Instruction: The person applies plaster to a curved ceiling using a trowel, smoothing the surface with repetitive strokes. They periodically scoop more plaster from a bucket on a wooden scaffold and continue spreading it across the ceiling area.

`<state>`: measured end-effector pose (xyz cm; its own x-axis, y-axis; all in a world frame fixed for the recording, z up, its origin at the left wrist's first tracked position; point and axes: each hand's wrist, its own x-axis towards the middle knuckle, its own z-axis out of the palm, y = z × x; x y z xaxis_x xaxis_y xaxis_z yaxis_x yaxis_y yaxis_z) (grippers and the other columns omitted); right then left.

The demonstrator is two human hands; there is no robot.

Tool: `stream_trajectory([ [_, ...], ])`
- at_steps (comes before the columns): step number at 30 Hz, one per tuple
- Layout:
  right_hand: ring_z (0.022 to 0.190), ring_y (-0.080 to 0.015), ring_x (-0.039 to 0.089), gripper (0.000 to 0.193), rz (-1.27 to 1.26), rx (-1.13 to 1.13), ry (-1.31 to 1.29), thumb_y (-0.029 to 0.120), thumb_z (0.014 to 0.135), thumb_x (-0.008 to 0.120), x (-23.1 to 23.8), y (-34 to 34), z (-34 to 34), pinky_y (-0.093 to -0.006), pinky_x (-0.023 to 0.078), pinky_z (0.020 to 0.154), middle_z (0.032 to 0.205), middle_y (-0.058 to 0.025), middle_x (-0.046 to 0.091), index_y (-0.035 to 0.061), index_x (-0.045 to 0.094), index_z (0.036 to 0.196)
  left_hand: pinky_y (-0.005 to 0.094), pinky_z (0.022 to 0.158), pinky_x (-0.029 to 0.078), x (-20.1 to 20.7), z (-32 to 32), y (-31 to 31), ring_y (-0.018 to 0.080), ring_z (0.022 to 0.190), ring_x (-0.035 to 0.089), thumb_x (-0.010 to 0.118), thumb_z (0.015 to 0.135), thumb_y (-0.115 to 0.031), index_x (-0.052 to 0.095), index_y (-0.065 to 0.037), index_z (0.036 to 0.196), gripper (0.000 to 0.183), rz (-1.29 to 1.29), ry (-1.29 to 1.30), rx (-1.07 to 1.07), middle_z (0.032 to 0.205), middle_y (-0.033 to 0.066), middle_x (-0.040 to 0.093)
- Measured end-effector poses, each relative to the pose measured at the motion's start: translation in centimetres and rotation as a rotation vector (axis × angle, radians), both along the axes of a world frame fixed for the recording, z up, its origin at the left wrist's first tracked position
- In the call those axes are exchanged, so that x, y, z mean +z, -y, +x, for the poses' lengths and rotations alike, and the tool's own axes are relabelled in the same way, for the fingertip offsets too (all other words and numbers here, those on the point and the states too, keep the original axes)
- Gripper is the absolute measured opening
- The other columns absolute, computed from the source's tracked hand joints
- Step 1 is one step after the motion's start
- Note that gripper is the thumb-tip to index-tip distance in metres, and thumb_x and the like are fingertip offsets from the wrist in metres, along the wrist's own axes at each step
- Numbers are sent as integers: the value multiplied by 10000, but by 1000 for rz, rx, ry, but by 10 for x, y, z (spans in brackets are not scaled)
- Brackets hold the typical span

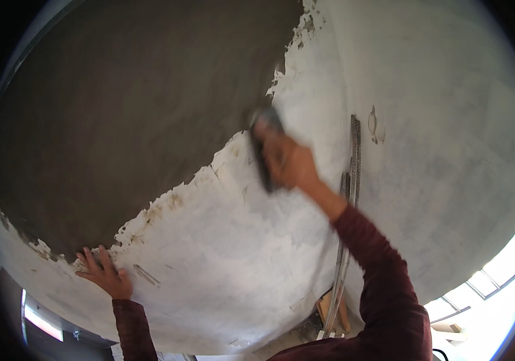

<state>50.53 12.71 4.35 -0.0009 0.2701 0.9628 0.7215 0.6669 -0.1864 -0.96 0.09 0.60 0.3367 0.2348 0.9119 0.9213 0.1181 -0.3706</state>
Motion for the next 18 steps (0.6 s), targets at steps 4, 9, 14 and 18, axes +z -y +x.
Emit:
stream_trajectory([
  [4, 909, -368, 689, 487, -173, -80, -80, 173, 873, 634, 41, 5, 7, -456, 559, 818, 997, -169, 709, 263, 611, 1351, 660, 1156, 51, 46, 110, -2, 423, 1478, 219, 320, 971, -666, 447, -73, 1466, 783, -219, -254, -222, 1559, 219, 330],
  [9, 1014, -406, 658, 448, -37, -410, -253, 362, 927, 585, 177, -42, 124, -455, 524, 916, 1099, -201, 696, 299, 578, 1370, 634, 1167, 132, 106, 299, -77, 335, 1479, 251, 619, 900, -492, 399, -49, 1481, 763, -525, -402, -490, 1580, 142, 316],
  [14, 992, -390, 671, 438, 13, -59, -109, 259, 883, 630, 73, -28, 55, -471, 534, 899, 1154, -210, 672, 304, 630, 1319, 610, 1189, 110, 123, 339, -104, 253, 1498, 193, 598, 900, -522, 354, -75, 1511, 795, -416, -423, -329, 1599, 71, 280],
  [18, 927, -360, 684, 469, 26, -191, 17, 266, 879, 640, 74, -30, 66, -491, 546, 825, 1042, -150, 672, 376, 601, 1334, 593, 1203, 93, 118, 337, -109, 232, 1507, 163, 558, 905, -568, 344, -101, 1520, 802, -425, -520, -287, 1607, 50, 266],
])
